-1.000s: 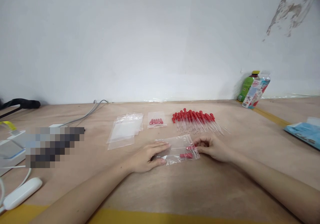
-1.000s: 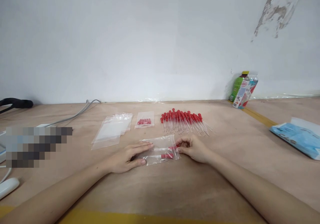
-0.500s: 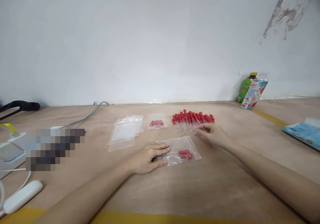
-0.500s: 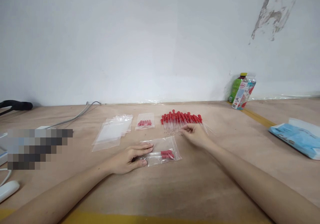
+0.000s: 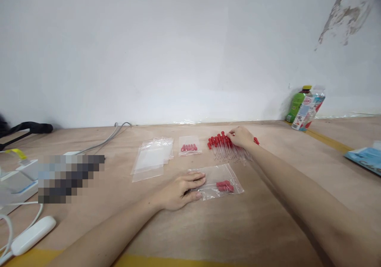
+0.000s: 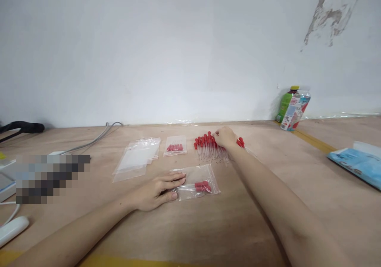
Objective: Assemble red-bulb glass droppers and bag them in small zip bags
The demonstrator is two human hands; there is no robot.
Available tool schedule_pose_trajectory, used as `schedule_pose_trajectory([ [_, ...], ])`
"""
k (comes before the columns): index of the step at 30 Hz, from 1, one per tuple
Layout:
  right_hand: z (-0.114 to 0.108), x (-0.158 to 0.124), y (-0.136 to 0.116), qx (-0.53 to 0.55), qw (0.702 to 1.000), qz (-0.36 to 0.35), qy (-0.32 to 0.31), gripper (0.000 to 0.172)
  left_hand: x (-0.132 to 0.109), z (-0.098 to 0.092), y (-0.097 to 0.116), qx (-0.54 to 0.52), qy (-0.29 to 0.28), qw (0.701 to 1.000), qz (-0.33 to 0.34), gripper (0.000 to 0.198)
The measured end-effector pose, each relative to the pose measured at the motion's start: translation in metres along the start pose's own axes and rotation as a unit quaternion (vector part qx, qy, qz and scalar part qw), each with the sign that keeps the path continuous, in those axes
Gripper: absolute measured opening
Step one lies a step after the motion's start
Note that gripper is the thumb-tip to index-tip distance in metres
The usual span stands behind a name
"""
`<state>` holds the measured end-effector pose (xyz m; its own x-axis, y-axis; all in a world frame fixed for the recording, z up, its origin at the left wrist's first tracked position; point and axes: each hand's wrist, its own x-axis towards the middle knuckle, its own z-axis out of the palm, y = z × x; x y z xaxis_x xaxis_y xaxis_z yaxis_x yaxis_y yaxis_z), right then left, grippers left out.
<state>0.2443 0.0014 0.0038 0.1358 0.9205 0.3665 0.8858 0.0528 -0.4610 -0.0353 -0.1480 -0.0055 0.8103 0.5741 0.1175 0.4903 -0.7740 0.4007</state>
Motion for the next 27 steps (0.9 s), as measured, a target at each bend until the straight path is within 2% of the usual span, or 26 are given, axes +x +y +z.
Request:
schedule_pose_trajectory([
  [6, -0.012, 0.006, -0.003, 0.104, 0.994, -0.004, -0.013, 0.018, 0.000, -0.001, 0.001, 0.000, -0.001, 1.000, -0.003, 0.046],
  [9, -0.029, -0.006, -0.003, 0.169, 0.985, -0.018, -0.010, 0.023, 0.000, 0.000, 0.000, 0.006, -0.007, 1.000, -0.007, 0.047],
  [11, -0.040, -0.021, 0.002, 0.233, 0.972, -0.019, 0.012, 0.026, 0.001, 0.000, -0.001, 0.008, -0.008, 1.000, -0.007, 0.046],
  [14, -0.045, -0.047, 0.018, 0.407, 0.911, 0.018, 0.066, 0.030, 0.001, 0.000, -0.001, 0.006, -0.003, 1.000, -0.001, 0.046],
  [17, -0.035, -0.072, 0.035, 0.478, 0.874, 0.067, 0.065, 0.030, 0.001, 0.000, -0.002, 0.006, -0.003, 1.000, -0.001, 0.046],
  [22, -0.010, -0.098, 0.041, 0.528, 0.840, 0.128, 0.001, 0.027, 0.000, 0.000, -0.002, -0.001, 0.001, 1.000, 0.003, 0.046],
  [27, -0.011, -0.119, 0.024, 0.610, 0.759, 0.201, -0.105, 0.016, -0.001, 0.001, -0.001, -0.001, 0.009, 1.000, -0.004, 0.050],
])
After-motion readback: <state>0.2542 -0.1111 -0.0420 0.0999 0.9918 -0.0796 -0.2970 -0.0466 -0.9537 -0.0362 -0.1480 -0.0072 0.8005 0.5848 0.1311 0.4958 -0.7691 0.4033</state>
